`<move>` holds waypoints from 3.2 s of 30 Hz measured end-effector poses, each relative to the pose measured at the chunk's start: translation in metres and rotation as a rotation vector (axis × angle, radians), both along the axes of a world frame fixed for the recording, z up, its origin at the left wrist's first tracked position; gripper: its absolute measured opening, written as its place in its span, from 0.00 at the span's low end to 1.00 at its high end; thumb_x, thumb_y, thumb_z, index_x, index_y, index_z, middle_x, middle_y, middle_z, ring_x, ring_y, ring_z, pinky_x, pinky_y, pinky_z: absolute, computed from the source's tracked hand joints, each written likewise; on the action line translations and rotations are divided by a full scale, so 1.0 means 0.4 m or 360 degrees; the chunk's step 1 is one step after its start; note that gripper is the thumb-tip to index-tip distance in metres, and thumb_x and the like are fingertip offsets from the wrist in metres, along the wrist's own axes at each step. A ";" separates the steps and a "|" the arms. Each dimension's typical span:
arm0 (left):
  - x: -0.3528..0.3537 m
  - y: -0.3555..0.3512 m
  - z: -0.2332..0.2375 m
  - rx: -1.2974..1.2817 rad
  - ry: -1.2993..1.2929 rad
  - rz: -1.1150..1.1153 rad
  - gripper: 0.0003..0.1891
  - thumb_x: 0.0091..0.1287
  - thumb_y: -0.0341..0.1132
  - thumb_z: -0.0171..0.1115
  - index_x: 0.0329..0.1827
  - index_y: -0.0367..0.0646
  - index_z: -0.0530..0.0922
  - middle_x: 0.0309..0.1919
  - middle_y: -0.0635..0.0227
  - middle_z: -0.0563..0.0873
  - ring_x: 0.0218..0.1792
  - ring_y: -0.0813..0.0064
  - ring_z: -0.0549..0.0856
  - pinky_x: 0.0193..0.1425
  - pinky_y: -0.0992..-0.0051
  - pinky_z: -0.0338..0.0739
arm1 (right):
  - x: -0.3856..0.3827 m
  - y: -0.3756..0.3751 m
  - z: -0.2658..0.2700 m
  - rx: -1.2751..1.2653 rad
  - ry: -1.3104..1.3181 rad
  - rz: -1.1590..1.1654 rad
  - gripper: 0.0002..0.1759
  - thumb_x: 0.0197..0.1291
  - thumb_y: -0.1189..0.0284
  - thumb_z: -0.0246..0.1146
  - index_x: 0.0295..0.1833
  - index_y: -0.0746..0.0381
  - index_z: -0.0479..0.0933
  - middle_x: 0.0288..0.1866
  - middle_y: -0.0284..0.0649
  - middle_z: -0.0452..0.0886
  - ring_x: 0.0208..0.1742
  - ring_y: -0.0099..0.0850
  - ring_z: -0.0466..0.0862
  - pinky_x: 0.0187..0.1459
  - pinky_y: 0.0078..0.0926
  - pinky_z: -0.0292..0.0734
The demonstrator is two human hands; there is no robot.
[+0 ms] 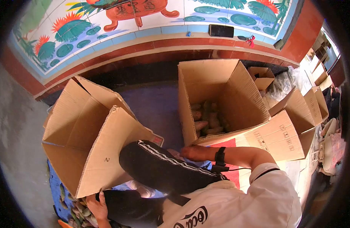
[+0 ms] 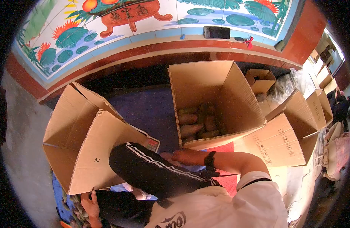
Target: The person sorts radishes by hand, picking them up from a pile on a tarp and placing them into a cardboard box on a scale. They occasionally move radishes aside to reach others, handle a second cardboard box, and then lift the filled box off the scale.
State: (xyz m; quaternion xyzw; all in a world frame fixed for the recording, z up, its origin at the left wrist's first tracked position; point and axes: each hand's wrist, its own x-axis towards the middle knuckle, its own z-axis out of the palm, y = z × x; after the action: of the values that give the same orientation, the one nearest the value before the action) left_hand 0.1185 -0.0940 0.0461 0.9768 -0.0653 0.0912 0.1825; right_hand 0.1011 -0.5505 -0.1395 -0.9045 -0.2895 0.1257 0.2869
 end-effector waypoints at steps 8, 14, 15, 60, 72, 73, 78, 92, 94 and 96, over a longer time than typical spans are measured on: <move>-0.003 0.010 -0.001 0.0027 0.0040 -0.0069 0.19 0.67 0.42 0.52 0.45 0.30 0.77 0.41 0.46 0.81 0.44 0.47 0.79 0.51 0.60 0.70 | 0.032 0.057 0.025 -0.0476 -0.0777 0.0233 0.10 0.52 0.67 0.57 0.37 0.58 0.78 0.34 0.42 0.77 0.35 0.38 0.79 0.39 0.39 0.70; 0.006 0.014 -0.002 0.0256 0.0001 -0.0069 0.26 0.67 0.53 0.52 0.45 0.33 0.80 0.40 0.46 0.83 0.42 0.45 0.81 0.46 0.59 0.74 | 0.051 0.093 -0.001 -0.0696 -0.0451 0.0066 0.11 0.49 0.68 0.58 0.38 0.60 0.79 0.30 0.37 0.77 0.27 0.32 0.79 0.32 0.38 0.68; 0.010 0.024 -0.011 0.0278 -0.0043 -0.0065 0.27 0.66 0.53 0.53 0.44 0.33 0.80 0.38 0.45 0.83 0.39 0.44 0.81 0.42 0.58 0.75 | 0.057 0.102 -0.024 -0.0758 -0.0519 0.0084 0.11 0.52 0.70 0.55 0.41 0.61 0.74 0.32 0.40 0.77 0.26 0.35 0.80 0.31 0.36 0.70; 0.025 0.030 -0.023 0.0118 0.0042 -0.0048 0.21 0.67 0.42 0.55 0.46 0.26 0.75 0.43 0.40 0.79 0.46 0.42 0.76 0.53 0.55 0.67 | -0.424 -0.373 -0.035 -0.2229 -0.0933 0.0395 0.16 0.51 0.70 0.53 0.42 0.65 0.78 0.48 0.42 0.78 0.60 0.35 0.71 0.66 0.33 0.59; 0.021 0.012 -0.014 0.0130 -0.0007 -0.0012 0.20 0.66 0.41 0.56 0.47 0.28 0.75 0.43 0.42 0.80 0.47 0.43 0.76 0.55 0.58 0.67 | -0.515 -0.526 0.055 -0.1522 0.0575 -0.1069 0.11 0.57 0.73 0.52 0.42 0.61 0.78 0.46 0.43 0.81 0.55 0.36 0.76 0.57 0.37 0.68; 0.020 0.009 -0.011 0.0134 -0.0007 0.0000 0.20 0.66 0.41 0.56 0.47 0.28 0.75 0.43 0.42 0.80 0.47 0.43 0.76 0.55 0.58 0.67 | -0.511 -0.515 0.036 -0.1575 0.0475 -0.0982 0.11 0.56 0.72 0.53 0.41 0.61 0.78 0.45 0.45 0.81 0.52 0.37 0.78 0.55 0.38 0.70; 0.027 0.019 -0.017 0.0069 0.0121 0.0036 0.19 0.63 0.41 0.59 0.48 0.33 0.77 0.48 0.45 0.79 0.51 0.44 0.74 0.57 0.57 0.66 | -0.392 -0.385 0.060 -0.0992 0.0873 -0.0671 0.17 0.55 0.65 0.54 0.47 0.63 0.76 0.41 0.49 0.82 0.47 0.44 0.81 0.46 0.42 0.75; 0.026 -0.021 0.014 0.0106 -0.0249 -0.0066 0.17 0.54 0.40 0.67 0.42 0.37 0.80 0.42 0.51 0.83 0.46 0.49 0.79 0.52 0.59 0.73 | 0.049 0.002 0.518 0.0234 -0.0417 -0.0478 0.13 0.57 0.76 0.59 0.49 0.61 0.76 0.41 0.49 0.80 0.41 0.44 0.81 0.40 0.34 0.77; 0.026 -0.019 0.010 0.0111 -0.0298 -0.0031 0.17 0.55 0.43 0.67 0.39 0.38 0.81 0.39 0.52 0.83 0.42 0.50 0.80 0.49 0.59 0.74 | 0.100 0.050 0.565 0.0427 -0.0369 -0.0588 0.14 0.59 0.80 0.57 0.51 0.64 0.74 0.44 0.43 0.79 0.44 0.35 0.81 0.45 0.26 0.75; 0.028 -0.015 0.009 0.0049 -0.0287 -0.0056 0.18 0.56 0.48 0.65 0.34 0.38 0.81 0.31 0.54 0.83 0.35 0.51 0.81 0.41 0.59 0.75 | 0.150 0.093 0.566 0.0600 -0.0409 -0.0554 0.14 0.60 0.78 0.57 0.52 0.64 0.73 0.44 0.44 0.79 0.43 0.34 0.81 0.44 0.26 0.75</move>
State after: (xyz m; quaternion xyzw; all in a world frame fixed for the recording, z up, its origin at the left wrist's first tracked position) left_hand 0.1298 -0.0999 0.0499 0.9660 -0.1002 0.1744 0.1624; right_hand 0.1611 -0.5132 0.0868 -0.8798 -0.1821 -0.0971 0.4282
